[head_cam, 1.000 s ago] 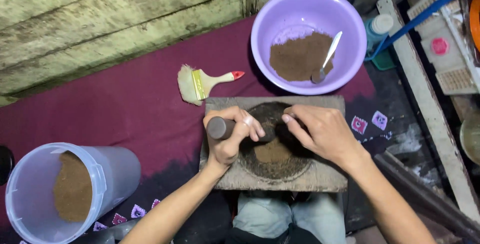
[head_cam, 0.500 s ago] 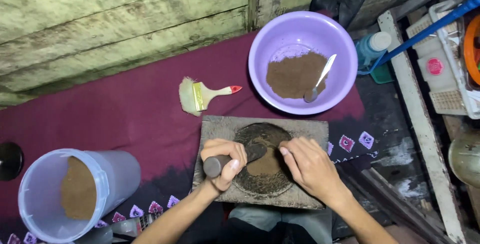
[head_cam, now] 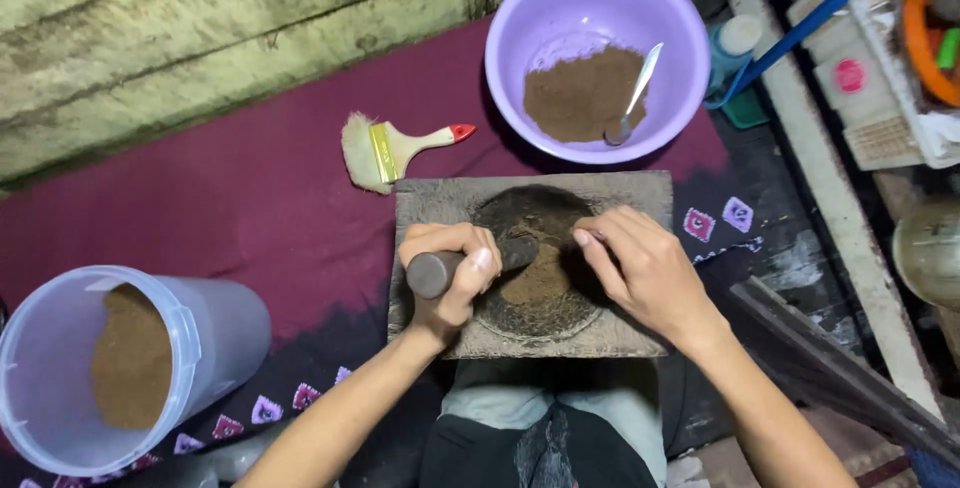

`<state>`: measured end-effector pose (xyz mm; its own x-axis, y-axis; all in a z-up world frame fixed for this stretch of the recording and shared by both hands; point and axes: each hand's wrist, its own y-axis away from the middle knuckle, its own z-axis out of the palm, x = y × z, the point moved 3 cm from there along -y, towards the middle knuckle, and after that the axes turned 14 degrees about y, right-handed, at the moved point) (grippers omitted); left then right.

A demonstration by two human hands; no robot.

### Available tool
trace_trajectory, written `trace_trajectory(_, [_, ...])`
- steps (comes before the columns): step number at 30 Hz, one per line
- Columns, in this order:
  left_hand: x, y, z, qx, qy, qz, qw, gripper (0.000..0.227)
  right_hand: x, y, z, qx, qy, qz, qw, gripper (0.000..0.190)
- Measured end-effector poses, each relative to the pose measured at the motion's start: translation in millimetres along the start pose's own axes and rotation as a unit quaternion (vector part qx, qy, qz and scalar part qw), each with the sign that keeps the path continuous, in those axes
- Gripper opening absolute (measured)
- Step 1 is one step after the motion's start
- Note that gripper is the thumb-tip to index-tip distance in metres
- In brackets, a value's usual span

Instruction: Grinding grains into a fine powder using a traditional stone mortar and pestle and transferring the result to a bowl.

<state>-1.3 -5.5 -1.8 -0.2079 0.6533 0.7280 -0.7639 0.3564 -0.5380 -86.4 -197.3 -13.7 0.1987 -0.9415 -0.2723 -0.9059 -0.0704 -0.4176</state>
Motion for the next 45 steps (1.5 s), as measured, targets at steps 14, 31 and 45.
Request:
trace_trajectory(14, [-9.7,-11.4,0.7,0.068,-0.011,-0.021,0.997,0.050,11.8,-14.6,-1.9,-0.043,-0.062,0.007,0.997,0.017])
trace_trajectory(31, [3.5,-8.0,4.3,0.131,-0.057,-0.098,0.985,0.039,14.3,-23.2,-5.1,-0.067,-0.058,0.012,0.996,0.016])
trace_trajectory(45, [27.5,13.6,14.3,0.222,0.053,0.035,0.973,0.030,-13.4,31.2,-31.3,-0.055,0.011,-0.092,0.994,0.009])
